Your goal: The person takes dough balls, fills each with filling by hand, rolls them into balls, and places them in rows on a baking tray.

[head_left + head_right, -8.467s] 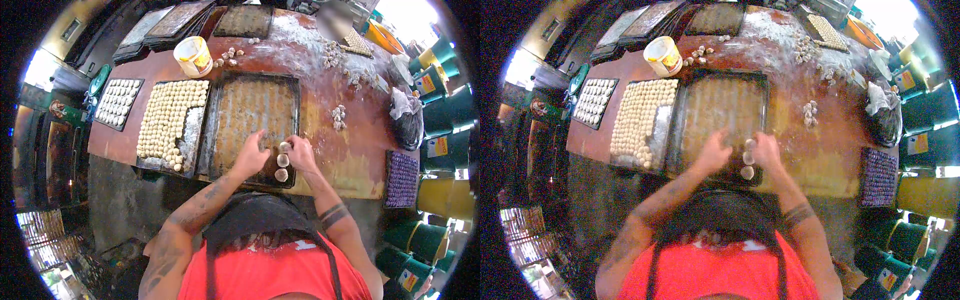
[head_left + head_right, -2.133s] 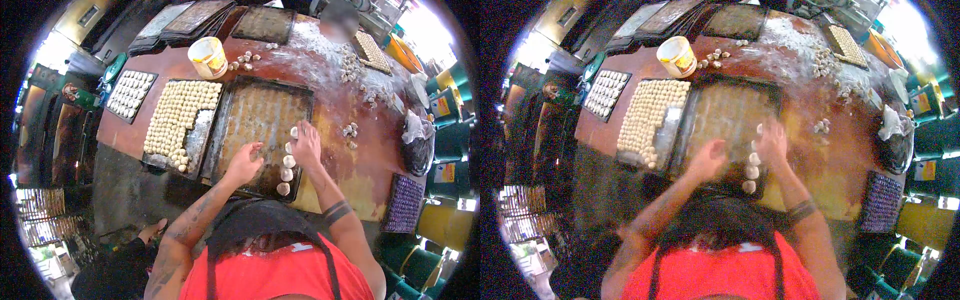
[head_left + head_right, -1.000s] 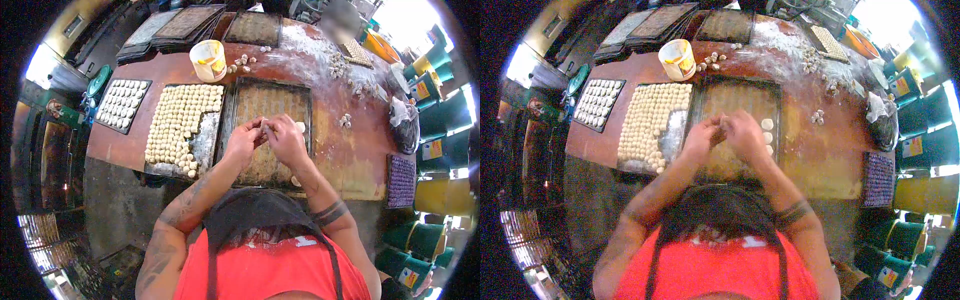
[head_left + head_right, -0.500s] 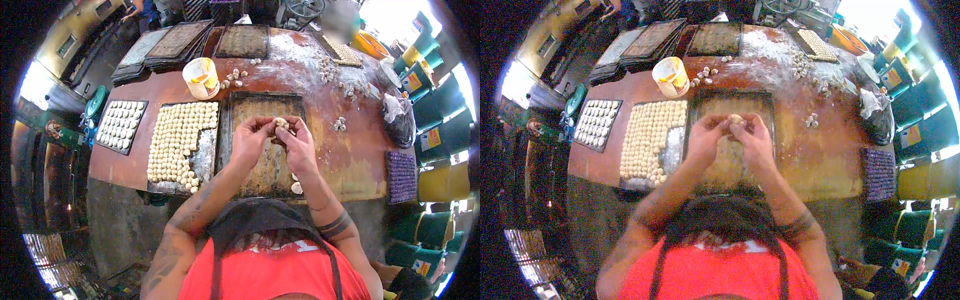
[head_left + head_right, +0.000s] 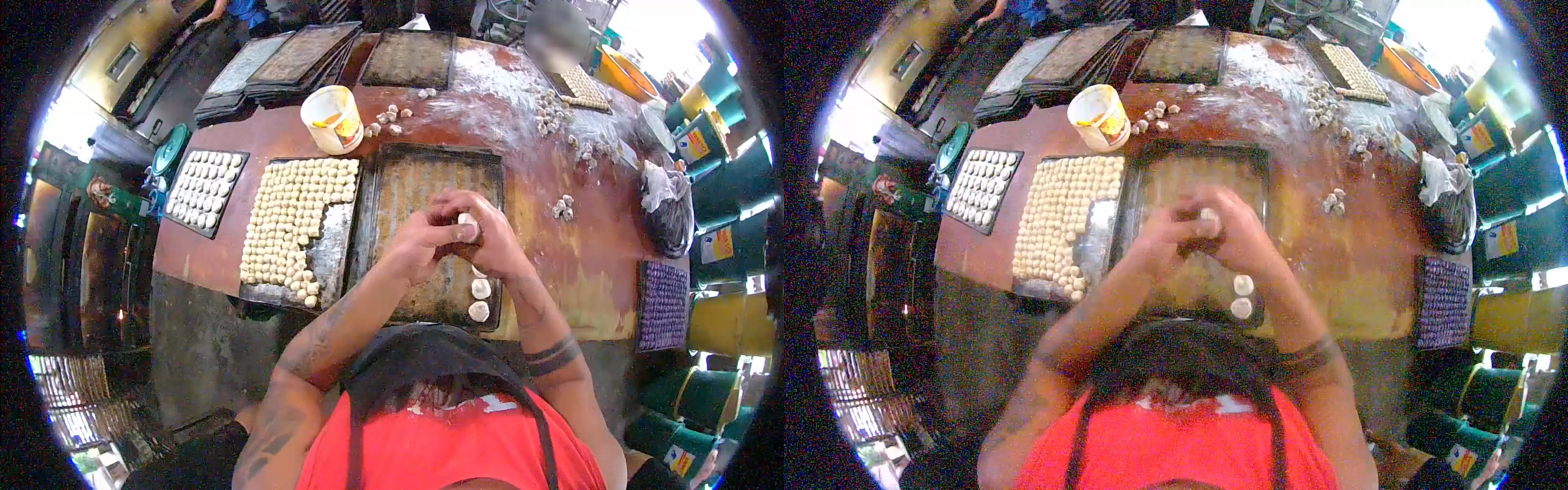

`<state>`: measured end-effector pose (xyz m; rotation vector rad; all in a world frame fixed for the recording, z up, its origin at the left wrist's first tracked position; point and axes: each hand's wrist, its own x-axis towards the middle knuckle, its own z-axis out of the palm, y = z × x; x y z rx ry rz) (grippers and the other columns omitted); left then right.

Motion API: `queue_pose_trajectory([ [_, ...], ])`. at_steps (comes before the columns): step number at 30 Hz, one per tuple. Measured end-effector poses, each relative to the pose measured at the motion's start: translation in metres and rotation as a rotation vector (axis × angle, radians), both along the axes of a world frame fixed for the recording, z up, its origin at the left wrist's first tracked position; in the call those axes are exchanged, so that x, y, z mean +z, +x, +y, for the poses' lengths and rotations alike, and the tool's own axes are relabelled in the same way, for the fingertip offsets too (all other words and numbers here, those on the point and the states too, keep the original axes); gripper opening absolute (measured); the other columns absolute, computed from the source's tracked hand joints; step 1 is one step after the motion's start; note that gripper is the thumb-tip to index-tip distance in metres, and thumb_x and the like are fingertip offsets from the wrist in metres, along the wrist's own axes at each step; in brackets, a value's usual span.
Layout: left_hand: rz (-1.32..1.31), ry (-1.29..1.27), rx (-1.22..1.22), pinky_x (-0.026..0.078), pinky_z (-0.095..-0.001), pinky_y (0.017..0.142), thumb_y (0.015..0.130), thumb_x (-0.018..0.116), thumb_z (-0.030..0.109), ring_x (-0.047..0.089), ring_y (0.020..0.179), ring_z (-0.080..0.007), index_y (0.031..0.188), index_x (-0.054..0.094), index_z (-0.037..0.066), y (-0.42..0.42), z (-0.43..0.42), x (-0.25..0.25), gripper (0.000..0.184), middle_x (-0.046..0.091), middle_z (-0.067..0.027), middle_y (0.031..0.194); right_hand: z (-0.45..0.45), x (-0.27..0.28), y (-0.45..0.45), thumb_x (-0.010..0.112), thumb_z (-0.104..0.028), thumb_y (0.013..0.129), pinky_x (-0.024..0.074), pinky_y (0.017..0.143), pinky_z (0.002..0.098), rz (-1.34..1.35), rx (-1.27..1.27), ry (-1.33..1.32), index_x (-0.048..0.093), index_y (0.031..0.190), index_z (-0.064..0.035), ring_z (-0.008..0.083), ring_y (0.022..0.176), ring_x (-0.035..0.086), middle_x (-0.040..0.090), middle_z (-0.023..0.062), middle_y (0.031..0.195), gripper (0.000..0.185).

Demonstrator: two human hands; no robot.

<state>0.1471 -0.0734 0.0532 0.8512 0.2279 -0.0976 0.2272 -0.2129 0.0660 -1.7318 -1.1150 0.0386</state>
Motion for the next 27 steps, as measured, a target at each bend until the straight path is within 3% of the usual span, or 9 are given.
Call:
queue_pose_trajectory([
  [4, 0.073, -0.285, -0.014, 0.054, -0.0353, 0.082, 0.086, 0.075, 0.014, 0.065, 0.097, -0.0186, 0.119, 0.06, 0.003, 0.003, -0.02, -0.022, 0.039, 0.065, -0.0072, 0.111, -0.011, -0.031, 0.01, 0.082, -0.006, 0.067, 0.0524, 0.083, 0.0391, -0.009, -0.055, 0.063, 0.059, 0.096, -0.0062, 0.0313, 0.095, 0.066, 0.068, 0.0115, 0.102, 0.037],
  [8, 0.241, 0.079, 0.027, 0.054, -0.0328, 0.082, 0.088, 0.073, 0.014, 0.067, 0.089, -0.0191, 0.116, 0.061, -0.001, 0.008, -0.03, -0.046, 0.034, 0.068, -0.0096, 0.103, -0.015, -0.106, -0.012, 0.077, -0.005, 0.077, 0.0517, 0.077, 0.0323, 0.297, -0.333, 0.025, 0.06, 0.103, -0.0019, 0.0193, 0.093, 0.063, 0.065, 0.0082, 0.101, 0.031],
  [12, 0.207, 0.677, 0.272, 0.053, -0.0343, 0.088, 0.091, 0.065, 0.01, 0.067, 0.096, -0.0214, 0.123, 0.058, -0.007, 0.021, -0.027, -0.06, 0.037, 0.069, -0.0156, 0.11, -0.021, -0.101, -0.003, 0.072, -0.006, 0.086, 0.0516, 0.077, 0.0279, 0.829, -0.303, 0.111, 0.062, 0.116, -0.0002, 0.0139, 0.095, 0.062, 0.066, 0.0084, 0.107, 0.032],
  [15, -0.061, 1.0, 0.236, 0.05, -0.0366, 0.095, 0.091, 0.065, 0.012, 0.065, 0.107, -0.0285, 0.134, 0.051, -0.005, 0.032, -0.038, -0.115, 0.049, 0.067, -0.0204, 0.118, -0.027, -0.123, 0.049, 0.071, -0.012, 0.082, 0.055, 0.081, 0.0351, 0.783, -0.343, -0.232, 0.061, 0.121, -0.0025, 0.0231, 0.091, 0.068, 0.071, 0.0162, 0.101, 0.042],
  [16, 0.212, 0.968, 0.065, 0.044, -0.0373, 0.103, 0.089, 0.066, 0.015, 0.059, 0.119, -0.0333, 0.143, 0.044, 0.0, 0.03, -0.041, -0.086, 0.06, 0.062, -0.022, 0.128, -0.02, -0.124, 0.064, 0.068, -0.011, 0.09, 0.0533, 0.076, 0.03, 0.566, -0.412, -0.257, 0.062, 0.117, 0.0022, 0.0141, 0.083, 0.065, 0.071, 0.0077, 0.094, 0.031],
  [17, 0.186, 1.028, 0.102, 0.043, -0.0378, 0.104, 0.089, 0.067, 0.016, 0.058, 0.121, -0.0335, 0.144, 0.042, 0.001, 0.03, -0.04, -0.091, 0.062, 0.062, -0.0212, 0.129, -0.025, -0.123, 0.073, 0.066, -0.011, 0.09, 0.0543, 0.075, 0.0328, 0.534, -0.451, -0.158, 0.063, 0.112, 0.0023, 0.0199, 0.081, 0.068, 0.072, 0.0108, 0.093, 0.026],
  [22, 0.171, 1.226, 0.118, 0.04, -0.0396, 0.108, 0.088, 0.07, 0.019, 0.053, 0.128, -0.0322, 0.141, 0.047, 0.003, 0.014, -0.027, -0.105, 0.06, 0.06, -0.0188, 0.131, -0.026, -0.135, 0.114, 0.066, -0.015, 0.084, 0.0431, 0.104, 0.0467, -0.046, -0.373, -0.825, 0.059, 0.124, -0.003, 0.0377, 0.129, 0.049, 0.053, 0.0197, 0.138, 0.042],
  [25, 0.261, 1.145, 0.06, 0.043, -0.038, 0.104, 0.089, 0.07, 0.019, 0.058, 0.121, -0.0263, 0.132, 0.054, 0.003, -0.009, -0.006, -0.104, 0.049, 0.063, -0.0147, 0.125, -0.022, -0.157, 0.079, 0.067, -0.02, 0.082, 0.0324, 0.114, 0.048, -0.188, -0.41, -0.559, 0.058, 0.13, -0.0064, 0.0395, 0.142, 0.032, 0.041, 0.0158, 0.15, 0.05],
  [27, 0.331, 0.907, -0.04, 0.046, -0.0353, 0.099, 0.091, 0.069, 0.018, 0.06, 0.113, -0.0212, 0.126, 0.057, 0.002, -0.016, -0.003, -0.107, 0.041, 0.065, -0.011, 0.12, -0.02, -0.16, 0.069, 0.067, -0.023, 0.082, 0.0331, 0.114, 0.0455, -0.234, -0.295, -0.799, 0.058, 0.133, -0.0081, 0.0345, 0.137, 0.041, 0.05, 0.0129, 0.144, 0.053],
])
